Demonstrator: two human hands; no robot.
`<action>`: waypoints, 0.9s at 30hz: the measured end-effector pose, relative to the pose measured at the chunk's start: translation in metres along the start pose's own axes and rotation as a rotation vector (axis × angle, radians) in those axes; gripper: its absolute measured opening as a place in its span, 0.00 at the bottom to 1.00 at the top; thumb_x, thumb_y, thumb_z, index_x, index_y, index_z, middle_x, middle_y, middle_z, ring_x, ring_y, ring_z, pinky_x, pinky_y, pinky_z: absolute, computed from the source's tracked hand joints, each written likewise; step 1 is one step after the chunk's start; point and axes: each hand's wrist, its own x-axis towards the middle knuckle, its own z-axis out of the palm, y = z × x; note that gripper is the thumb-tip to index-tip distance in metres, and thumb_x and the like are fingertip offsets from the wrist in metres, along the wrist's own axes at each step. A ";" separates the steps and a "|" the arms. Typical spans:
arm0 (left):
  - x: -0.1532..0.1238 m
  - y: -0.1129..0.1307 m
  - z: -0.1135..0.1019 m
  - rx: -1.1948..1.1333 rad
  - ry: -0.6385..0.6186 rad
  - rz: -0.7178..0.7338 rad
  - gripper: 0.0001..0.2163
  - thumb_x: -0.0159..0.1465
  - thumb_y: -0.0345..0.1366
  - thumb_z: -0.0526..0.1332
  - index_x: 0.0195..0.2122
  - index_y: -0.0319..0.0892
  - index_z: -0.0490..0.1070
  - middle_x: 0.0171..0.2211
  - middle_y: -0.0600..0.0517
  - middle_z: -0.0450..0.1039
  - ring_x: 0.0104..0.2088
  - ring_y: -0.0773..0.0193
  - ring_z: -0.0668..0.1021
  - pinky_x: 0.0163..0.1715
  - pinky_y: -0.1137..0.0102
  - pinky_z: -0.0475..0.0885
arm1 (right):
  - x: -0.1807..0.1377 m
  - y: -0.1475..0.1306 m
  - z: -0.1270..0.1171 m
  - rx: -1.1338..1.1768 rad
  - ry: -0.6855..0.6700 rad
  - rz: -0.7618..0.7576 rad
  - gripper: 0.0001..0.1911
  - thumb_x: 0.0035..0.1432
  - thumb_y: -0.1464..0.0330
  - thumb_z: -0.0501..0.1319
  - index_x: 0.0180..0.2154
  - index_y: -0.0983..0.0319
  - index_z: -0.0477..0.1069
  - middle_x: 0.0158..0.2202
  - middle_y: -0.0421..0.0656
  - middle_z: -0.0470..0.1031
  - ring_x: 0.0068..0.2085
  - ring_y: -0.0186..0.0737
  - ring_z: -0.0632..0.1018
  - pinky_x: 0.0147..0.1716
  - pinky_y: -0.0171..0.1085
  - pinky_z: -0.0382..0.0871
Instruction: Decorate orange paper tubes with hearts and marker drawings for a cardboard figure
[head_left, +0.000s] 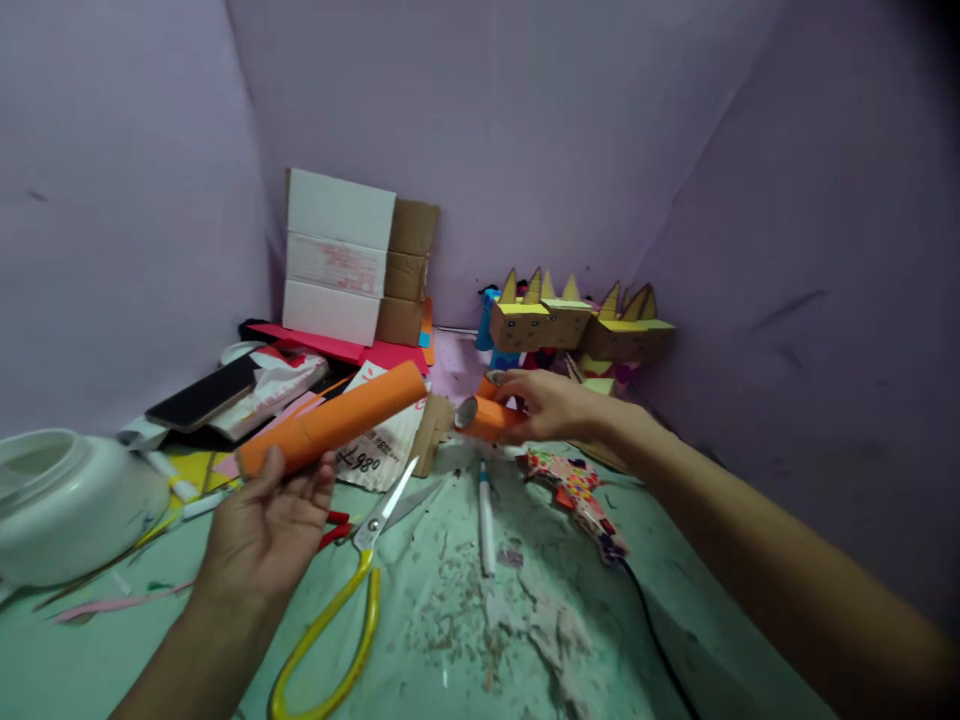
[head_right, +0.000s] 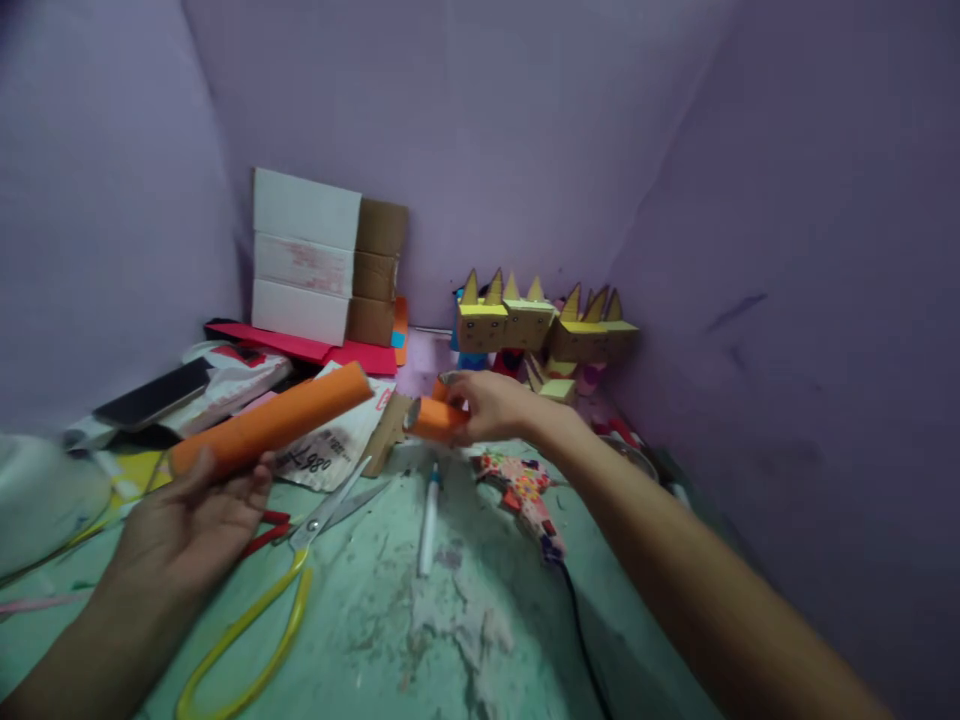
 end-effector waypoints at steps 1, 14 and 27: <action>0.001 0.000 0.000 0.002 0.020 0.004 0.07 0.66 0.23 0.52 0.39 0.37 0.68 0.35 0.47 0.75 0.34 0.64 0.80 0.27 0.74 0.80 | 0.004 0.010 0.004 0.001 0.014 0.024 0.07 0.48 0.69 0.66 0.33 0.63 0.76 0.35 0.44 0.76 0.32 0.39 0.74 0.32 0.35 0.66; 0.002 -0.006 0.000 0.156 0.056 -0.028 0.10 0.60 0.15 0.51 0.37 0.30 0.68 0.39 0.41 0.75 0.36 0.62 0.81 0.30 0.73 0.81 | -0.055 0.019 0.012 0.016 0.333 0.208 0.14 0.55 0.75 0.59 0.44 0.65 0.76 0.47 0.48 0.77 0.41 0.40 0.77 0.39 0.35 0.68; -0.024 -0.030 0.012 0.987 -0.354 0.066 0.14 0.46 0.11 0.63 0.24 0.38 0.76 0.20 0.52 0.77 0.17 0.65 0.74 0.14 0.78 0.70 | -0.206 0.036 0.001 0.186 0.662 0.817 0.11 0.52 0.66 0.58 0.32 0.59 0.79 0.25 0.42 0.80 0.26 0.41 0.78 0.24 0.36 0.67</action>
